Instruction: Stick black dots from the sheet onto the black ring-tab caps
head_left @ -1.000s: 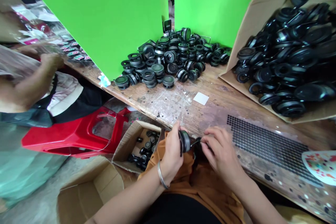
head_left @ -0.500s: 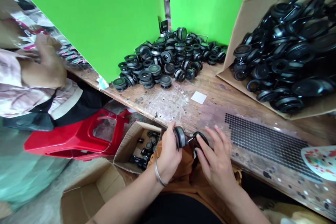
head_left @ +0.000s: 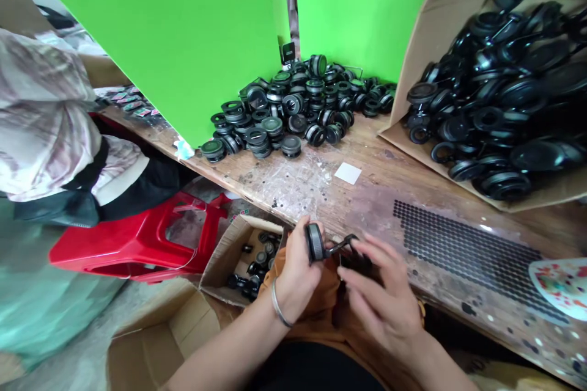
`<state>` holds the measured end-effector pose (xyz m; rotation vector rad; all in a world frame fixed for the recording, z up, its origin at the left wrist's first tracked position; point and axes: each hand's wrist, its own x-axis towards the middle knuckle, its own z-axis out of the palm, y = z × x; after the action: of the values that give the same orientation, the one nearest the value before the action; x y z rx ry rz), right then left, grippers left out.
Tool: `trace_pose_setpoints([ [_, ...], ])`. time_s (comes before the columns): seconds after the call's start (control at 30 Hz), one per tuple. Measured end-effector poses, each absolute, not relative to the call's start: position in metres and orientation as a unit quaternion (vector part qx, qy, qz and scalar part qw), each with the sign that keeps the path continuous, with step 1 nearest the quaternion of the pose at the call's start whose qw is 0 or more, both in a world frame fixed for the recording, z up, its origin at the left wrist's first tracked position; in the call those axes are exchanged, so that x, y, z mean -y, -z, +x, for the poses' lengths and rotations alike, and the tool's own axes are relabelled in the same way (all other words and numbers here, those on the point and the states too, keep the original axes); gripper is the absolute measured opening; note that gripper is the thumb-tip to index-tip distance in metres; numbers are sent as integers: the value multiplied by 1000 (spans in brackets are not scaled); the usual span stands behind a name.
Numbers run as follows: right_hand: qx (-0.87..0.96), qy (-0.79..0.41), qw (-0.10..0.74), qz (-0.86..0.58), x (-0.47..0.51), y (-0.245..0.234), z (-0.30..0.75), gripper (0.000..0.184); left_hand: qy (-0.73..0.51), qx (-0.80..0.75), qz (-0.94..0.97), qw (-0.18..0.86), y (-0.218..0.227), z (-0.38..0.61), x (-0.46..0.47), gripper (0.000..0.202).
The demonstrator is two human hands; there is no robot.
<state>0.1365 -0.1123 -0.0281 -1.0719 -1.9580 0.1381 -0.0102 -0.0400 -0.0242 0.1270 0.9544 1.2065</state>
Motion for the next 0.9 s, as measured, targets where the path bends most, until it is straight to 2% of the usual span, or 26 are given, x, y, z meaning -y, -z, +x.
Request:
trace_pose_setpoints([
  [0.1,712,-191,450,-505,103,27,144,53,-527,-367,68,764,22,-7,38,40],
  [0.17,687,-301,405,-523,92,24,147,48,-508,-348,105,781,21,-5,36,45],
  [0.23,689,-335,368,-527,80,17,149,35,-500,-375,166,763,21,-8,33,49],
  [0.33,733,-241,307,-557,59,0,151,31,-509,-456,389,618,24,-21,25,50],
  [0.37,753,-198,264,-569,52,-6,151,31,-496,-468,493,540,26,-28,22,50],
  [0.43,791,-121,149,-581,39,-16,145,32,-428,-460,674,389,33,-38,16,63],
  [0.5,815,-59,44,-575,31,-22,135,34,-355,-440,768,300,42,-44,11,69],
  [0.6,826,2,-23,-564,24,-23,117,37,-323,-435,796,268,56,-43,5,52],
  [0.8,810,18,-32,-585,17,-19,104,33,-362,-447,774,265,64,-38,3,42],
  [0.9,815,24,-11,-579,9,-9,100,29,-360,-460,768,262,63,-38,3,42],
])
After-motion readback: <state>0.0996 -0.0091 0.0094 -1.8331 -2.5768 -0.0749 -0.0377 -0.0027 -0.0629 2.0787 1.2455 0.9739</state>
